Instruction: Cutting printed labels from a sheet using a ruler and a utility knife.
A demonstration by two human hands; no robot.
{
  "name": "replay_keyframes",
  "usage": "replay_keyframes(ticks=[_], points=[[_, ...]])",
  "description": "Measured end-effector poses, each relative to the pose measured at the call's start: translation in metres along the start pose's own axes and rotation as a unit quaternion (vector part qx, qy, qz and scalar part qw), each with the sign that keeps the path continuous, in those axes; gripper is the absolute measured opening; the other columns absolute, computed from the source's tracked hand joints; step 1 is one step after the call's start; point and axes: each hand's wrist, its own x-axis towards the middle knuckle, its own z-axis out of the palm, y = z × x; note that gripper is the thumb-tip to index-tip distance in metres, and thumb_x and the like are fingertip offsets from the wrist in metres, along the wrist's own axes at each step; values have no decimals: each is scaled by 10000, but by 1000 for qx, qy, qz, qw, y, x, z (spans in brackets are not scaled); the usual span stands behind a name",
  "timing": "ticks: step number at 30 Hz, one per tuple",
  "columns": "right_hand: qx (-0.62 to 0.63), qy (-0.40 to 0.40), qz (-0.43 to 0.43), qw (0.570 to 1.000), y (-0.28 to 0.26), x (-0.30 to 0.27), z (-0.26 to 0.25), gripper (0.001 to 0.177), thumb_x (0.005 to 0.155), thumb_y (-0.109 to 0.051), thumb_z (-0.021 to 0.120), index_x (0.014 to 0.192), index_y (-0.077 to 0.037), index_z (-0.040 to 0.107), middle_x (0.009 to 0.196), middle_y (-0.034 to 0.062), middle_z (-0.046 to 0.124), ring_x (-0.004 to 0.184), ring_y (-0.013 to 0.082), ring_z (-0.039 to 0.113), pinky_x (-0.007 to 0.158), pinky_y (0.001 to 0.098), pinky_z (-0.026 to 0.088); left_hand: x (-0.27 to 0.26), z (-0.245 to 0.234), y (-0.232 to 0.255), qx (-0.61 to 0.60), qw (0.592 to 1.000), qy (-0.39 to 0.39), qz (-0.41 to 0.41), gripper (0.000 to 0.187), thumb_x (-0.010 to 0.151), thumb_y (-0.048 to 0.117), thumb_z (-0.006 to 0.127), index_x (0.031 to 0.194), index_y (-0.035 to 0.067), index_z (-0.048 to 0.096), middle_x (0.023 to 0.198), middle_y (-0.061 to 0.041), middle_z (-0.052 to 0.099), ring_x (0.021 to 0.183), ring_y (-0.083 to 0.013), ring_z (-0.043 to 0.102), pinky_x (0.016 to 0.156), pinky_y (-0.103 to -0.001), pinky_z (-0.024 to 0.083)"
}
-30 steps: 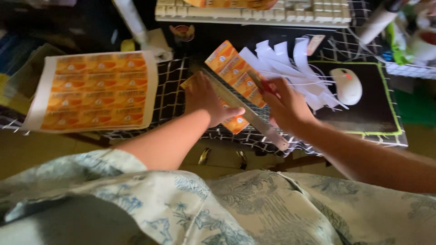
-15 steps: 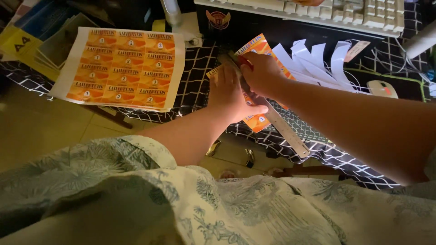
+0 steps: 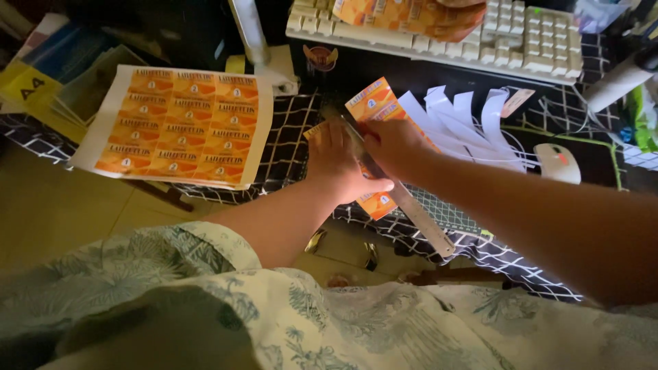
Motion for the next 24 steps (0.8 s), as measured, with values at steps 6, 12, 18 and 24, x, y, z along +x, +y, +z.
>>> replay_keyframes(ticks=[6, 12, 18, 24], points=[[22, -35, 51, 998, -31, -90, -56, 257, 930, -369, 560, 1100, -233, 696, 937, 136, 726, 937, 396, 704, 759, 517, 563, 41, -62, 15, 11, 897, -426, -115, 1406, 608, 949, 619, 1580, 22, 202, 1679, -174, 134, 1547, -312, 185, 1220, -550, 174], [62, -45, 37, 996, -43, -148, -99, 239, 898, -248, 586, 1065, -108, 684, 905, 240, 711, 885, 468, 698, 679, 550, 555, 53, -86, 26, -11, 872, -469, -135, 1408, 679, 947, 574, 1612, 15, 81, 1708, -191, 11, 1584, -307, 43, 1252, -523, 87], [-1, -55, 99, 994, -51, -180, -109, 324, 954, -258, 561, 1246, -175, 677, 877, 192, 723, 816, 377, 745, 680, 474, 593, 53, -86, 27, 13, 879, -463, -115, 1417, 663, 932, 582, 1607, -10, 105, 1704, -208, 69, 1581, -313, 93, 1249, -524, 107], [0, -83, 130, 988, -23, -200, -101, 419, 935, -271, 578, 1345, -195, 622, 975, 219, 714, 881, 422, 737, 682, 503, 613, 50, -87, 24, -54, 882, -447, -138, 1429, 656, 865, 662, 1600, -33, 76, 1697, -233, 48, 1583, -325, 78, 1252, -532, 88]])
